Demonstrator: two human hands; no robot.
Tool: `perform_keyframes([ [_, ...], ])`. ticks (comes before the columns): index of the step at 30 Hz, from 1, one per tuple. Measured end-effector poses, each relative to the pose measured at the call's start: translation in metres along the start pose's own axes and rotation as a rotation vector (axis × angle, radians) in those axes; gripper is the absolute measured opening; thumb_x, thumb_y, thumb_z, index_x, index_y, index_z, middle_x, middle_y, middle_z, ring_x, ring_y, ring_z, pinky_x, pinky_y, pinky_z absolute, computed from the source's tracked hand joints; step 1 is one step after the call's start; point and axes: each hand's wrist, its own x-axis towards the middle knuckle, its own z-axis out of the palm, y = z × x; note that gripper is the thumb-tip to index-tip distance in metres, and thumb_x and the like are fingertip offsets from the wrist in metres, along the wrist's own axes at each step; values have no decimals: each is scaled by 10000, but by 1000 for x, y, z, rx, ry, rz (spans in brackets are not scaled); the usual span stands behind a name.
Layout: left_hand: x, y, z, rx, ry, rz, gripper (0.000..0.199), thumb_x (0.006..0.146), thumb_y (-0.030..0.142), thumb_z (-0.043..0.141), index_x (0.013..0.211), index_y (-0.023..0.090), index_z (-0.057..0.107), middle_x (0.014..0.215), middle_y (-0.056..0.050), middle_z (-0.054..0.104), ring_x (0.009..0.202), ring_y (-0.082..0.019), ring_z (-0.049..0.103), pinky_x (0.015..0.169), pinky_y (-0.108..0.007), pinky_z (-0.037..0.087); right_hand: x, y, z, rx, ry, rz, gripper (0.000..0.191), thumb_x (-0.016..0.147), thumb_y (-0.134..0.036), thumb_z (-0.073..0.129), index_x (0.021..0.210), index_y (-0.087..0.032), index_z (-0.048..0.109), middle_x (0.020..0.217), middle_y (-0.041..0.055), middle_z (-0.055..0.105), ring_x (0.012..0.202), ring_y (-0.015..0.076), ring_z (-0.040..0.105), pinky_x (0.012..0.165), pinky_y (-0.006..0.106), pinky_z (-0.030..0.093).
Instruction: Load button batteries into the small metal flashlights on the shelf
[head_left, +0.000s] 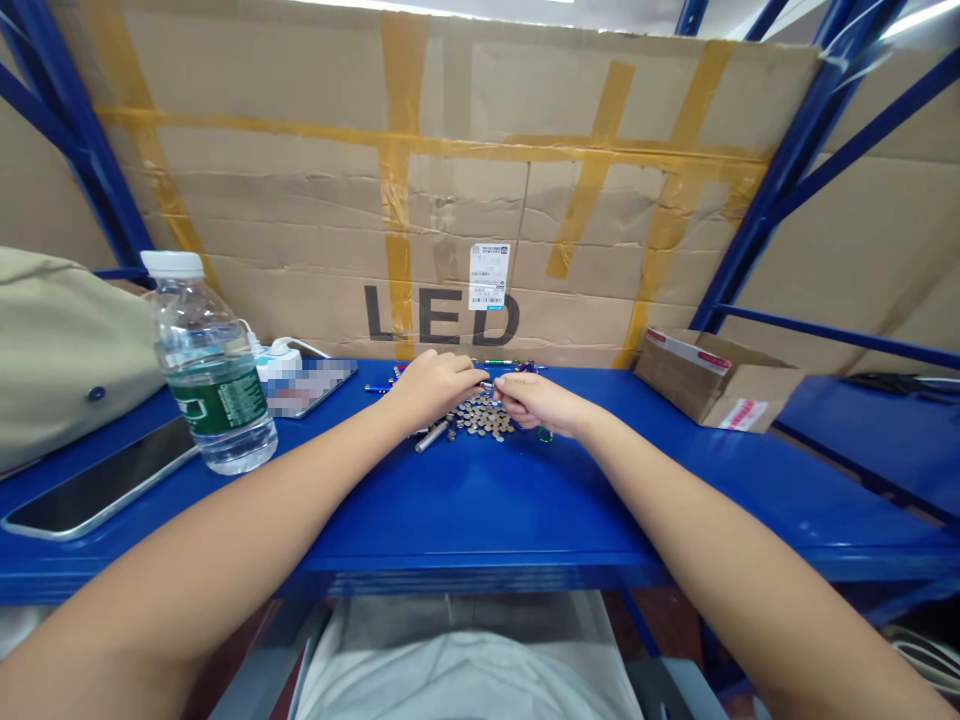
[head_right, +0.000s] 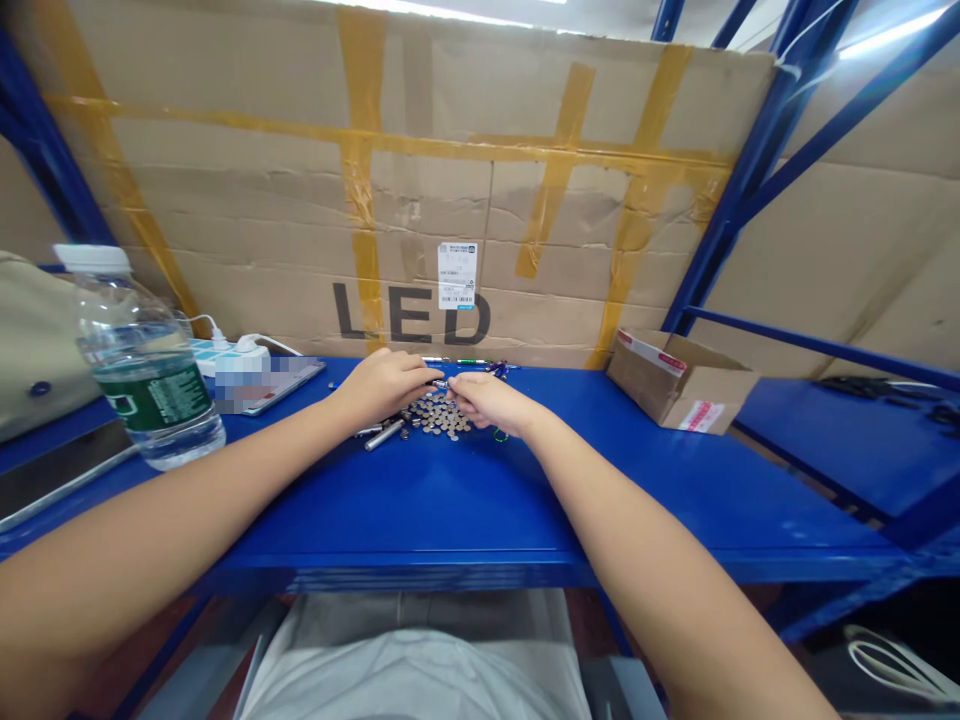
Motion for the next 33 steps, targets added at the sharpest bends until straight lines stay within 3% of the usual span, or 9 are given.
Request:
perform_keyframes([
  [9, 7, 8, 3, -84, -137, -103, 352, 1005, 337, 349, 997, 146, 644, 905, -97, 671, 850, -198, 617, 730, -300, 398, 8, 4, 6, 222, 67, -13, 209, 900, -228, 448, 706, -219, 370, 493, -101, 299, 386, 55, 181, 377, 177, 153],
  [12, 7, 10, 5, -351, -207, -219, 396, 1011, 355, 308, 936, 150, 639, 920, -86, 686, 870, -200, 627, 766, -300, 432, 9, 4, 7, 41, 154, -102, 191, 894, -205, 463, 716, -218, 397, 484, -103, 310, 385, 59, 221, 382, 181, 187],
  [15, 5, 10, 3, -559, -190, -315, 270, 959, 373, 446, 1022, 172, 615, 985, -62, 693, 910, -197, 629, 778, -289, 444, 9, 4, 8, -112, 190, -138, 187, 908, -189, 434, 724, -216, 415, 479, -100, 332, 386, 65, 258, 390, 193, 221],
  [18, 5, 10, -2, -609, -175, -351, 247, 935, 372, 476, 955, 170, 617, 909, -42, 686, 848, -190, 622, 745, -285, 434, 10, 4, 8, -140, 189, -162, 195, 923, -217, 411, 729, -224, 399, 490, -102, 327, 396, 69, 259, 403, 200, 231],
  [21, 5, 10, -5, -695, -243, -406, 449, 989, 399, 307, 739, 160, 595, 677, -19, 623, 678, -162, 584, 682, -279, 422, 13, 8, 7, -262, 211, -241, 176, 910, -254, 448, 739, -224, 420, 506, -95, 348, 421, 77, 296, 432, 207, 260],
  [26, 7, 10, -4, -731, -128, -396, 203, 890, 344, 530, 973, 180, 616, 905, -25, 684, 849, -175, 606, 753, -280, 430, 16, 14, 5, -334, 210, -280, 170, 915, -301, 413, 760, -232, 409, 521, -88, 368, 430, 92, 332, 454, 223, 303],
  [28, 9, 10, -4, -720, -113, -397, 201, 895, 349, 517, 888, 177, 622, 866, -24, 684, 834, -174, 602, 761, -288, 427, 16, 14, 5, -366, 225, -286, 182, 915, -325, 402, 758, -233, 402, 542, -80, 387, 449, 99, 350, 470, 230, 311],
  [31, 10, 9, -4, -775, -202, -462, 376, 946, 396, 406, 712, 163, 586, 698, -21, 641, 660, -145, 563, 664, -277, 422, 14, 10, 5, -581, 285, -374, 193, 902, -325, 418, 741, -219, 435, 622, -38, 473, 558, 122, 427, 555, 250, 341],
  [33, 9, 8, -3, -871, -264, -512, 392, 956, 413, 376, 760, 158, 600, 687, -21, 635, 571, -120, 521, 588, -259, 403, 12, 7, 5, -731, 324, -458, 190, 895, -307, 423, 736, -208, 459, 688, -5, 534, 645, 142, 469, 622, 266, 356],
])
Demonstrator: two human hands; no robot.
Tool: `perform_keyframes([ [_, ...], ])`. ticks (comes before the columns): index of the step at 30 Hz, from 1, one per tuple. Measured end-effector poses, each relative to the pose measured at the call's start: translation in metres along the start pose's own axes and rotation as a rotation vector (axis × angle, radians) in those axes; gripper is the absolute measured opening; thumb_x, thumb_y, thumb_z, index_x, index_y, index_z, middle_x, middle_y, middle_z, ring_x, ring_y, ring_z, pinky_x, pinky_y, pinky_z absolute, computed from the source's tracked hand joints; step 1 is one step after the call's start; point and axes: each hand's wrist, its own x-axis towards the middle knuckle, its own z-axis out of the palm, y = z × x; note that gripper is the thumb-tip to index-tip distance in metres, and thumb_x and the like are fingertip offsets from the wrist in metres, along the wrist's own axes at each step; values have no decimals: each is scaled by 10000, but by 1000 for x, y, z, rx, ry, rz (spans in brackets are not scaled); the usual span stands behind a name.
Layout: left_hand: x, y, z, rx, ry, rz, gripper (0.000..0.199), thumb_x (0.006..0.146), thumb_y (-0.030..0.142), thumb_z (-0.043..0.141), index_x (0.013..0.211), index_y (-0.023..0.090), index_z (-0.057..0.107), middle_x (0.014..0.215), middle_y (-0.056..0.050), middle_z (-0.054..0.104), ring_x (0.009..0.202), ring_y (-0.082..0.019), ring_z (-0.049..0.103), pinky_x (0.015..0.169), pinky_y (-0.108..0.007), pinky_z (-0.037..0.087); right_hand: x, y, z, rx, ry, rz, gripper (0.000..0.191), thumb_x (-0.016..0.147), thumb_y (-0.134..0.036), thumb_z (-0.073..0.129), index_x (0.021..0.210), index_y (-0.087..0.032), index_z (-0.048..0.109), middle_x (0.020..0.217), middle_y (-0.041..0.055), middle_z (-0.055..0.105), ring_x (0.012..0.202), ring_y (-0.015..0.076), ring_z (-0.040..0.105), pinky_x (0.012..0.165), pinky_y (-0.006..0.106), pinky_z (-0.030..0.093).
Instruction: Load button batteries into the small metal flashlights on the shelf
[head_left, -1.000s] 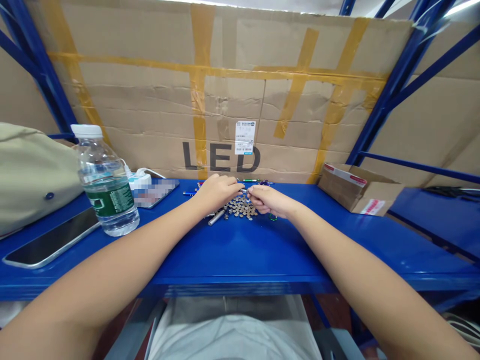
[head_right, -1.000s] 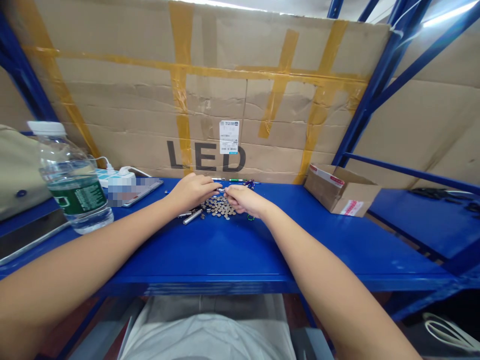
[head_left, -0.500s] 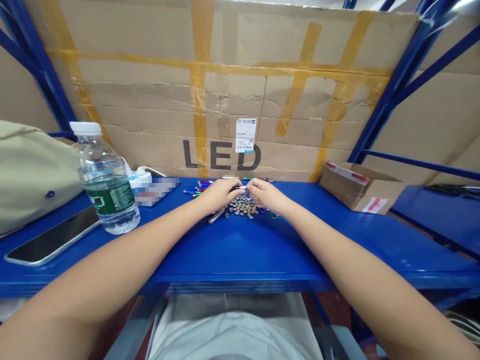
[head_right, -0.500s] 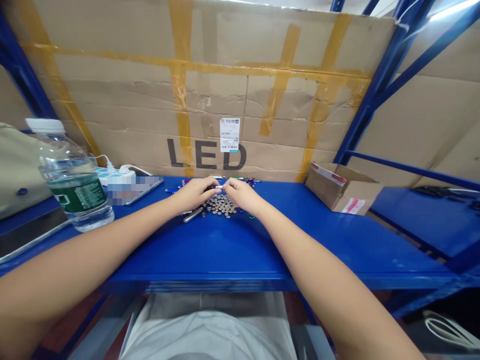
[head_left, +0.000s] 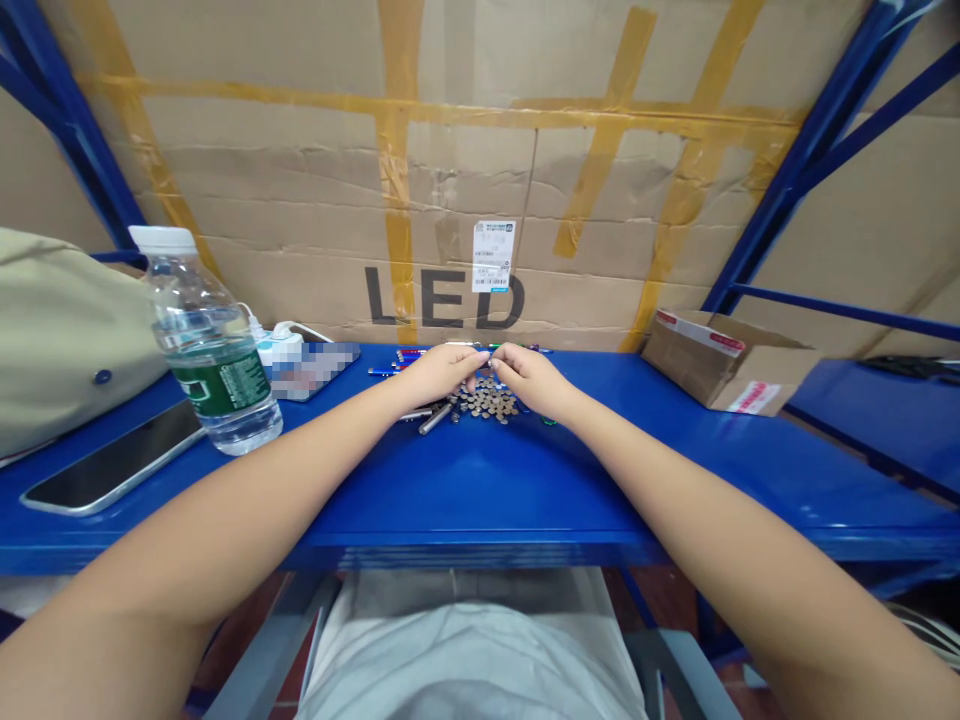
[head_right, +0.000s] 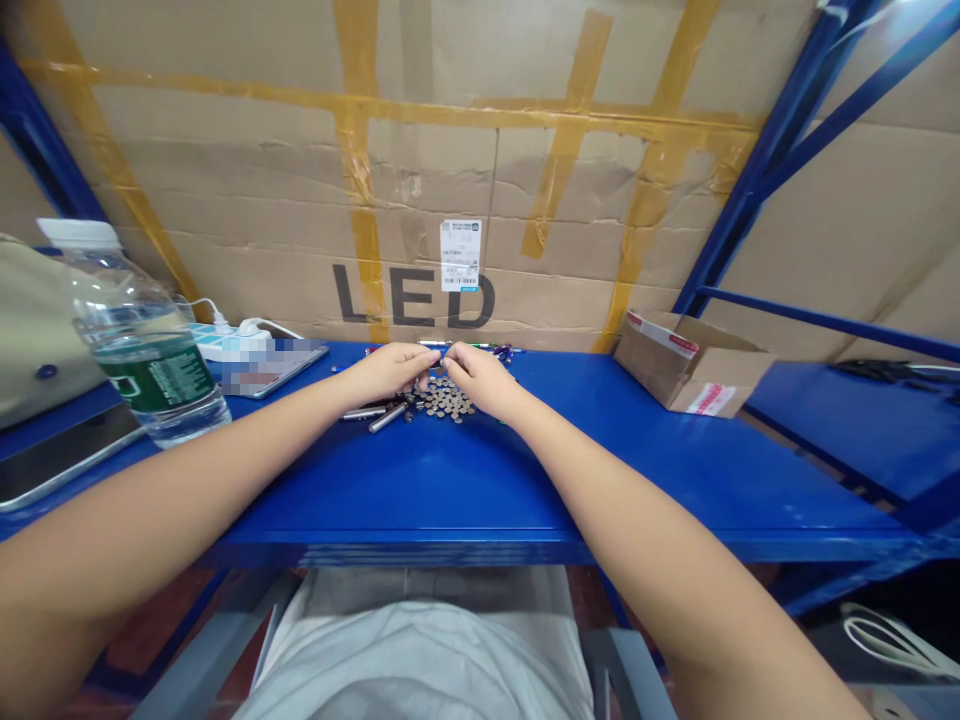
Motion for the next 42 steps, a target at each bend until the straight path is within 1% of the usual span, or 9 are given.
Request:
perform_keyframes([
  [3, 0, -1, 1, -47, 64, 26, 283, 889, 413, 528, 973, 162, 628, 784, -22, 656, 613, -113, 525, 580, -242, 392, 0, -2, -2, -70, 13, -54, 175, 896, -297, 421, 761, -202, 479, 745, 18, 586, 689, 154, 497, 661, 273, 362],
  [6, -2, 3, 1, -26, 111, 52, 241, 846, 389, 597, 903, 159, 638, 759, -8, 627, 657, -115, 514, 600, -241, 380, 0, -1, -2, -94, 1, -63, 179, 910, -297, 413, 783, -198, 492, 780, 30, 612, 704, 159, 518, 671, 273, 367],
  [9, -4, 8, -2, -138, 7, -61, 262, 886, 394, 550, 783, 156, 590, 615, 27, 503, 535, -83, 409, 505, -222, 309, 0, 3, -3, -164, -12, -110, 207, 943, -299, 386, 811, -195, 507, 816, 52, 627, 732, 170, 540, 683, 278, 374],
  [15, -6, 10, -9, -786, -276, -367, 262, 882, 399, 589, 799, 159, 523, 634, 39, 402, 445, -33, 243, 391, -165, 119, -1, 3, -6, -337, -65, -215, 222, 978, -263, 340, 937, -190, 545, 947, 90, 650, 859, 196, 583, 742, 286, 394],
  [19, -6, 13, -14, -849, -323, -398, 293, 906, 437, 545, 811, 160, 535, 577, 61, 325, 422, -31, 173, 383, -163, 116, -2, -3, -8, -418, -37, -190, 195, 958, -231, 378, 984, -190, 566, 983, 96, 659, 891, 211, 599, 753, 294, 396],
  [24, -10, 15, -16, -457, -285, -258, 289, 937, 416, 447, 830, 181, 577, 565, 51, 382, 413, -61, 243, 419, -213, 204, -2, 1, -14, -288, 49, -181, 189, 954, -256, 378, 962, -189, 554, 942, 91, 655, 849, 208, 590, 758, 309, 410],
  [31, -12, 11, -4, 480, -424, 333, 140, 834, 297, 616, 836, 192, 709, 837, -35, 639, 791, -169, 576, 702, -254, 404, -4, 12, -34, -152, 309, -50, 196, 955, -326, 372, 914, -204, 520, 818, 54, 609, 773, 194, 552, 739, 313, 407],
  [37, -5, 15, -4, 613, -438, 359, 91, 809, 270, 672, 816, 200, 731, 854, -33, 643, 799, -164, 590, 705, -246, 396, -3, 15, -37, -124, 328, -34, 178, 942, -313, 390, 893, -202, 520, 767, 38, 592, 725, 182, 530, 712, 307, 395],
  [42, -5, 16, -5, 558, -385, 194, 168, 744, 241, 744, 896, 188, 697, 859, -6, 701, 796, -151, 616, 677, -227, 393, -1, 15, -34, -109, 252, -56, 175, 925, -319, 422, 854, -197, 527, 722, 28, 589, 708, 182, 524, 699, 308, 387],
])
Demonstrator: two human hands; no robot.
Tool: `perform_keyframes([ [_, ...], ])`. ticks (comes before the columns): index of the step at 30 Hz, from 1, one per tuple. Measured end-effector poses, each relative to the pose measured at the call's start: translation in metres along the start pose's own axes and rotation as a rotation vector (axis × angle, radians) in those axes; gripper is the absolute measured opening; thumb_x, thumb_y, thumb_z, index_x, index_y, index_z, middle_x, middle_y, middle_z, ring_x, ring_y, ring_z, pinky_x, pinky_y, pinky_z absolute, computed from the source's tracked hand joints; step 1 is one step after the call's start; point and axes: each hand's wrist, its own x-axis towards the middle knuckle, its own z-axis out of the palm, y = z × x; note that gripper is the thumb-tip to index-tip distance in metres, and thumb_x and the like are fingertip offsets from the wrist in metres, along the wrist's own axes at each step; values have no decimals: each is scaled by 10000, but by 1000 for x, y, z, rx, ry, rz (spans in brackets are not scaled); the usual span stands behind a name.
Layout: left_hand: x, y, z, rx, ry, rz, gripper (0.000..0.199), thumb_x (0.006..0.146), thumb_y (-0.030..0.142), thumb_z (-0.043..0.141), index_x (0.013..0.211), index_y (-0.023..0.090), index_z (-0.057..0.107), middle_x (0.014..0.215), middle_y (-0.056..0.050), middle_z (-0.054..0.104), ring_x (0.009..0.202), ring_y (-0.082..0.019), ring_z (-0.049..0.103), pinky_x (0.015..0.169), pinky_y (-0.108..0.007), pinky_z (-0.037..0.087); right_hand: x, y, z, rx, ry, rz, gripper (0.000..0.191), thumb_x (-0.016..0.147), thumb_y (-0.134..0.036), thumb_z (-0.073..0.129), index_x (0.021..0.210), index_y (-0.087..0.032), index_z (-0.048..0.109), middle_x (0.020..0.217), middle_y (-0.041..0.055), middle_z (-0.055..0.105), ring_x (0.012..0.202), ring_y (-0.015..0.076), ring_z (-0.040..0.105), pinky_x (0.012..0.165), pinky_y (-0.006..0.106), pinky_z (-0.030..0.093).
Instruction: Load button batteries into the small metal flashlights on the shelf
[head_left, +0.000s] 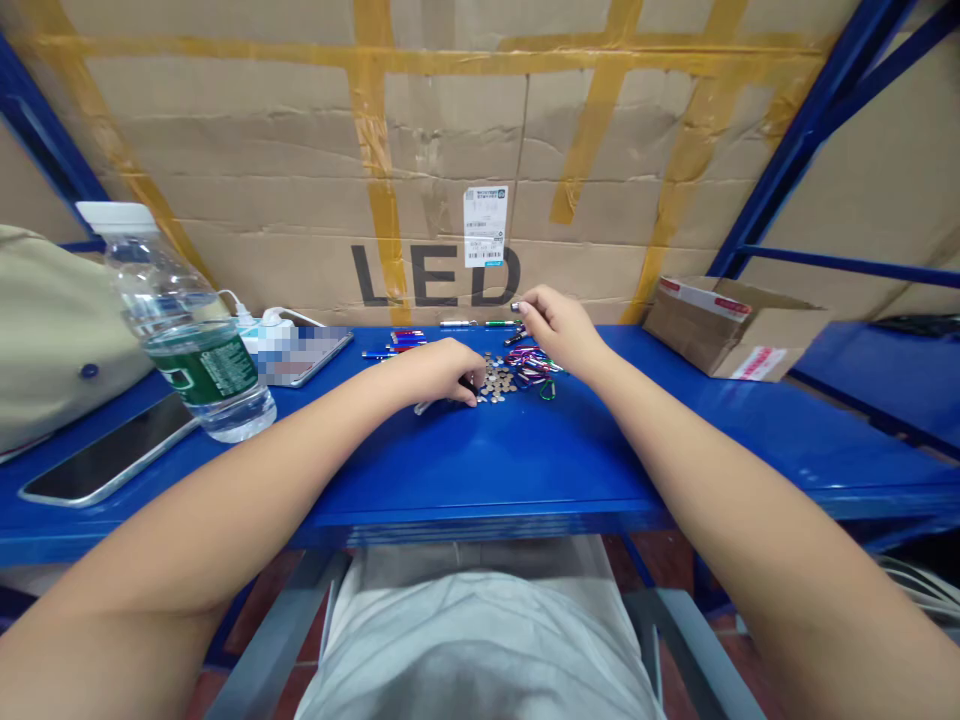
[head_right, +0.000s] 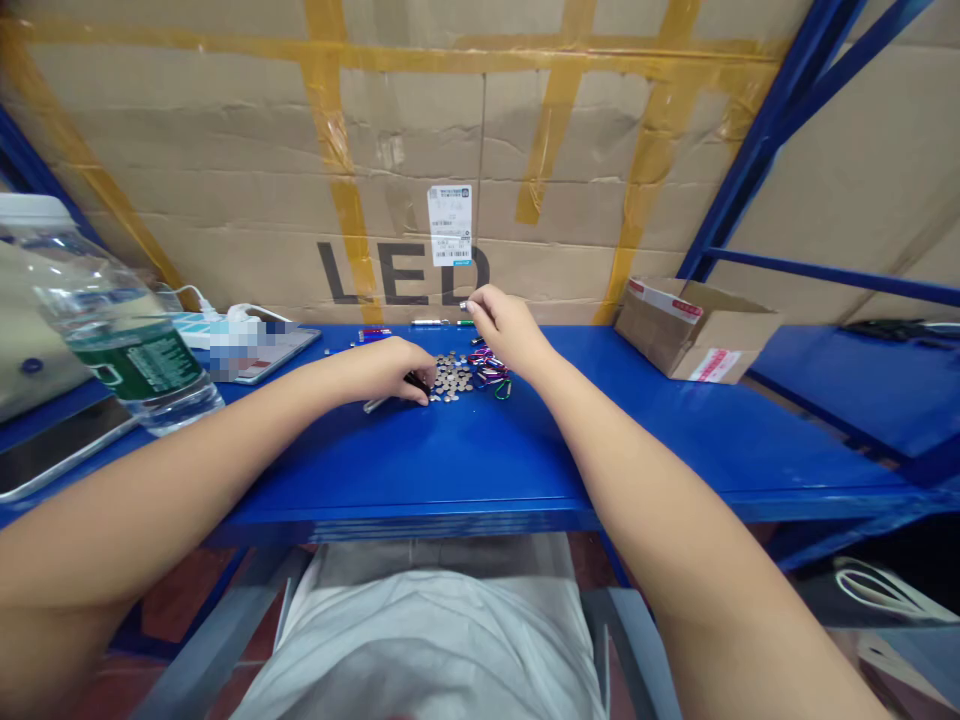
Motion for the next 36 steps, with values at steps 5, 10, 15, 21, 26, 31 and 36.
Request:
perform_keyframes([
  [5, 1, 1, 1, 30, 25, -37, 97, 771, 236, 717, 852, 188, 692, 826, 1, 699, 760, -135, 609, 656, -220, 387, 0, -1, 0, 32, -43, 3, 167, 916, -307, 447, 830, -191, 531, 715, 22, 595, 689, 167, 514, 682, 301, 380],
  [10, -2, -16, -5, 5, 199, -50, 205, 910, 307, 548, 985, 178, 688, 972, -51, 712, 889, -166, 626, 783, -257, 427, -1, -3, 0, 30, -106, 16, 169, 919, -284, 467, 816, -184, 557, 725, 20, 609, 679, 151, 515, 664, 286, 381],
  [15, -15, -58, -7, 17, 339, -276, 305, 882, 304, 570, 1140, 156, 636, 1060, -88, 702, 942, -197, 632, 810, -289, 446, -3, -14, 10, 17, -331, 1, 133, 896, -241, 533, 865, -166, 638, 802, 38, 663, 706, 146, 558, 676, 278, 407],
  [21, -19, -88, 2, -26, 300, -365, 235, 832, 328, 629, 985, 166, 704, 933, -47, 727, 857, -183, 647, 745, -267, 448, -10, -38, 31, -59, -523, -254, 121, 896, -201, 575, 893, -160, 689, 900, 63, 663, 818, 156, 579, 765, 277, 418],
  [26, -15, -89, 7, -41, 239, -392, 345, 785, 329, 687, 1087, 161, 683, 1010, -66, 729, 903, -196, 660, 793, -272, 461, -14, -48, 35, -109, -660, -250, 109, 878, -199, 604, 895, -164, 705, 950, 65, 669, 829, 157, 596, 713, 258, 405],
  [31, -16, -88, 5, -35, 198, -390, 295, 780, 304, 678, 1043, 172, 695, 1043, -55, 731, 931, -196, 663, 809, -265, 465, -13, -49, 27, -164, -627, -236, 115, 871, -167, 594, 911, -157, 702, 951, 72, 658, 818, 160, 589, 711, 258, 395],
  [36, -19, -85, 1, 35, 177, -365, 253, 818, 330, 611, 1011, 199, 708, 1030, -41, 732, 929, -188, 653, 784, -260, 451, -16, -55, 26, -195, -659, -264, 142, 853, -128, 561, 913, -161, 686, 986, 71, 645, 827, 160, 581, 706, 255, 391],
])
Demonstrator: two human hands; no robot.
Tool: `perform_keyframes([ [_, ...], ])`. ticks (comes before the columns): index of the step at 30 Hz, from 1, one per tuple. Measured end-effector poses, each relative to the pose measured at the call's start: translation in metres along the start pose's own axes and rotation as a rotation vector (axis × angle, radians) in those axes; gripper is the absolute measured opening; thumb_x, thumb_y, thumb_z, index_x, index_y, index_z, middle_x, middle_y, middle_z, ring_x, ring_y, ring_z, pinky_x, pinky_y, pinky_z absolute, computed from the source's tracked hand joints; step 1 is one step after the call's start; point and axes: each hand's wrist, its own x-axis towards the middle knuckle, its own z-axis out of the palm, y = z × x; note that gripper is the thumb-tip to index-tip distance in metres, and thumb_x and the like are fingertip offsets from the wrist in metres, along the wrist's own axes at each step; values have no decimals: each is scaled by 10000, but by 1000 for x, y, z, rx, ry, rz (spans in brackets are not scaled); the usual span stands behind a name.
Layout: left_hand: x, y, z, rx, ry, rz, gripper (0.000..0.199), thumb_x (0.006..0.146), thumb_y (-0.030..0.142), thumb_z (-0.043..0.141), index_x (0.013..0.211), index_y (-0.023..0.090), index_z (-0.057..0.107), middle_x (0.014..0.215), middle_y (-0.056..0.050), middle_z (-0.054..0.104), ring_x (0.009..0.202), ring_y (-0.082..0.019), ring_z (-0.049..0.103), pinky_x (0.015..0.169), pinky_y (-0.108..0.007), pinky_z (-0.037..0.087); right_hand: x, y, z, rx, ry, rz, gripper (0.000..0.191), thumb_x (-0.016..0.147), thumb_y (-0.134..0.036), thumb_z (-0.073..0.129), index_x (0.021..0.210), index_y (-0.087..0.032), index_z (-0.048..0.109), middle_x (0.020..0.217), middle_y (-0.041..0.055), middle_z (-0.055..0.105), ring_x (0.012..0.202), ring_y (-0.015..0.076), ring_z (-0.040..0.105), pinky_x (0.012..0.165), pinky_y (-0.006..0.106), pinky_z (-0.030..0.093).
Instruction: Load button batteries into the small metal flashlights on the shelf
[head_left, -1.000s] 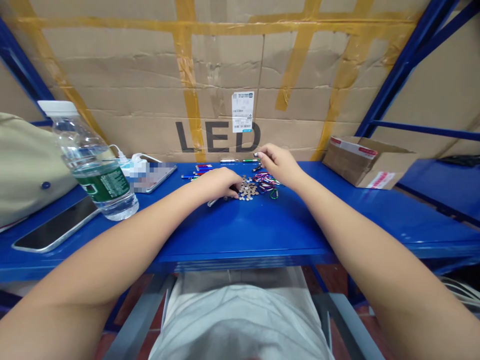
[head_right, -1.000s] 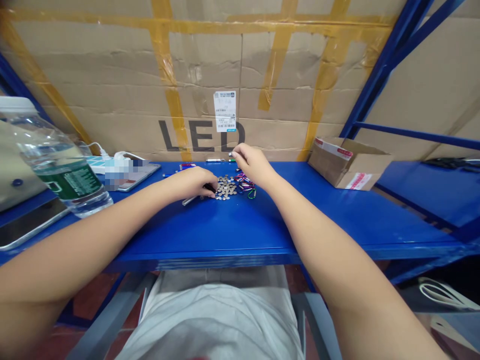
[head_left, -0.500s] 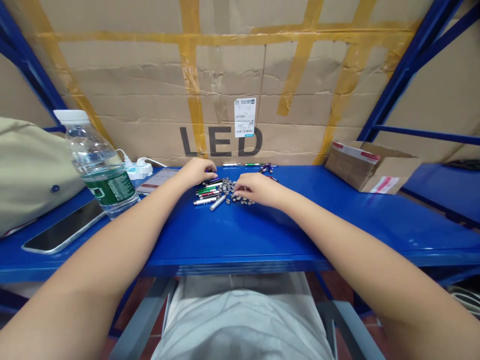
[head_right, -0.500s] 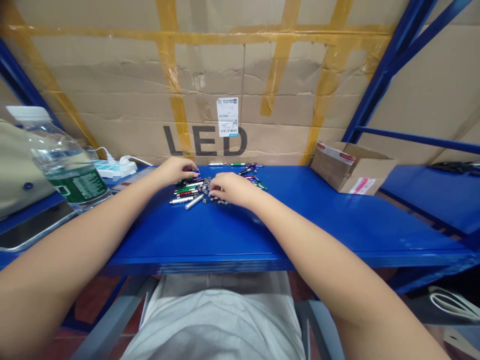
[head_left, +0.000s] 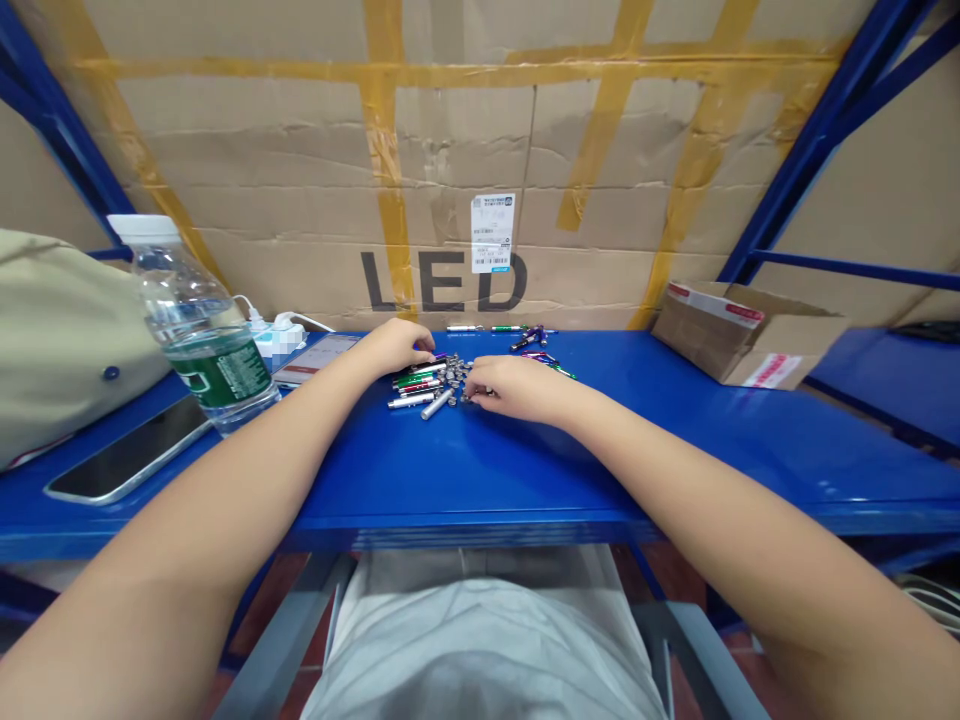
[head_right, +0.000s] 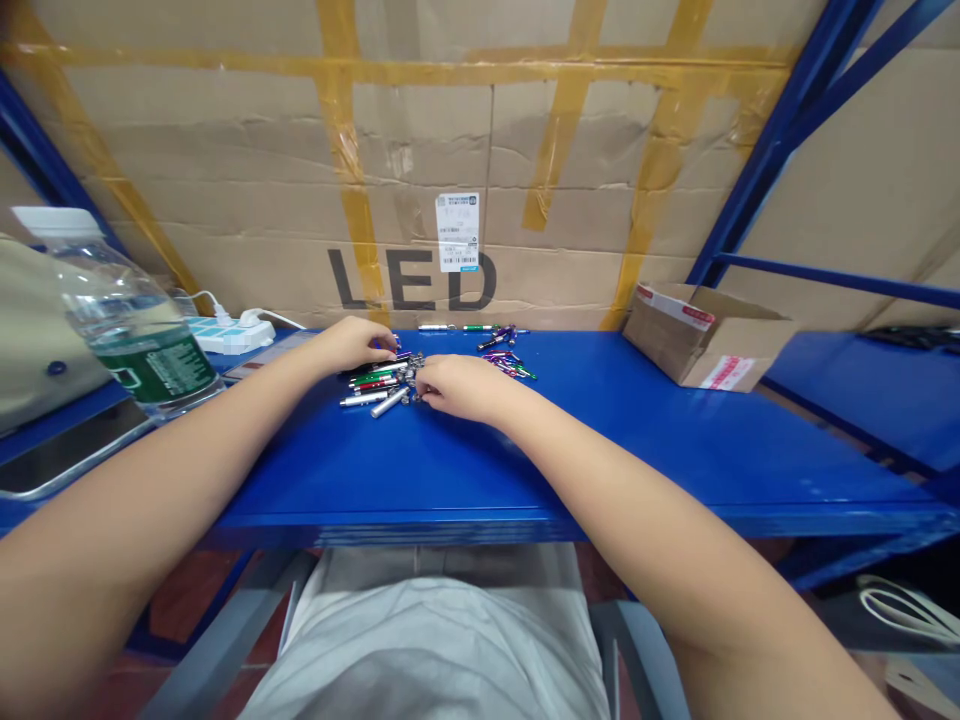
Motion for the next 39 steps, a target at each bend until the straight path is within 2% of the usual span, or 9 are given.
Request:
perform_keyframes([
  [4, -8, 17, -15, 14, -3, 78, 239, 843, 313, 564, 985, 194, 715, 958, -32, 734, 854, -168, 644, 743, -249, 433, 2, -4, 3, -16, -9, 6, 138, 860, -141, 531, 866, -164, 666, 966, 68, 645, 799, 154, 565, 696, 254, 390],
  [8, -19, 47, -31, -113, -155, 229, 215, 819, 340, 609, 951, 223, 732, 916, 9, 735, 803, -136, 637, 698, -213, 419, -1, 1, -2, 3, 26, 14, 160, 848, -125, 533, 902, -155, 681, 961, 76, 654, 819, 157, 575, 707, 252, 393],
  [11, -24, 65, -29, -118, -231, 323, 208, 777, 350, 670, 951, 261, 743, 909, 26, 738, 808, -139, 638, 695, -214, 413, -8, 10, -11, 29, 29, 36, 157, 811, -107, 564, 875, -159, 698, 901, 63, 673, 801, 155, 583, 707, 248, 397],
  [13, -24, 71, -23, -62, -239, 356, 178, 760, 324, 689, 920, 272, 749, 879, 25, 738, 787, -142, 637, 671, -218, 404, -13, 16, -16, 79, -41, 64, 146, 782, -112, 592, 852, -169, 706, 854, 42, 690, 761, 149, 590, 673, 242, 399],
  [18, -21, 73, -7, -23, -253, 373, 166, 780, 271, 650, 919, 270, 741, 844, 24, 736, 733, -136, 636, 629, -219, 401, -19, 28, -15, 137, -174, 148, 114, 761, -199, 659, 855, -193, 723, 846, 18, 714, 712, 139, 599, 610, 233, 398],
  [27, -28, 83, -12, -3, -179, 315, 250, 697, 133, 580, 894, 218, 708, 897, -13, 701, 779, -169, 614, 646, -257, 423, -16, 22, -13, 101, -188, 152, 92, 767, -159, 653, 833, -171, 715, 843, 31, 719, 717, 139, 605, 627, 233, 409],
  [32, -29, 86, -15, 23, -160, 394, 373, 717, 124, 548, 1032, 236, 711, 925, -27, 661, 827, -163, 606, 723, -251, 438, -15, 23, -10, 78, -167, 136, 151, 784, -123, 590, 865, -163, 712, 864, 42, 728, 720, 140, 607, 644, 236, 412],
  [35, -27, 83, -16, -22, -172, 408, 286, 749, 146, 569, 968, 241, 726, 913, -9, 682, 857, -155, 613, 749, -236, 439, -14, 23, -9, 55, -167, 104, 174, 805, -110, 547, 850, -156, 709, 858, 53, 726, 705, 139, 596, 642, 241, 402],
  [39, -24, 79, -16, -23, -208, 309, 132, 741, 212, 666, 859, 224, 723, 798, 12, 699, 736, -138, 613, 647, -230, 414, -13, 21, -9, 17, -167, 81, 174, 814, -94, 525, 792, -150, 689, 786, 51, 701, 658, 136, 555, 625, 249, 379],
])
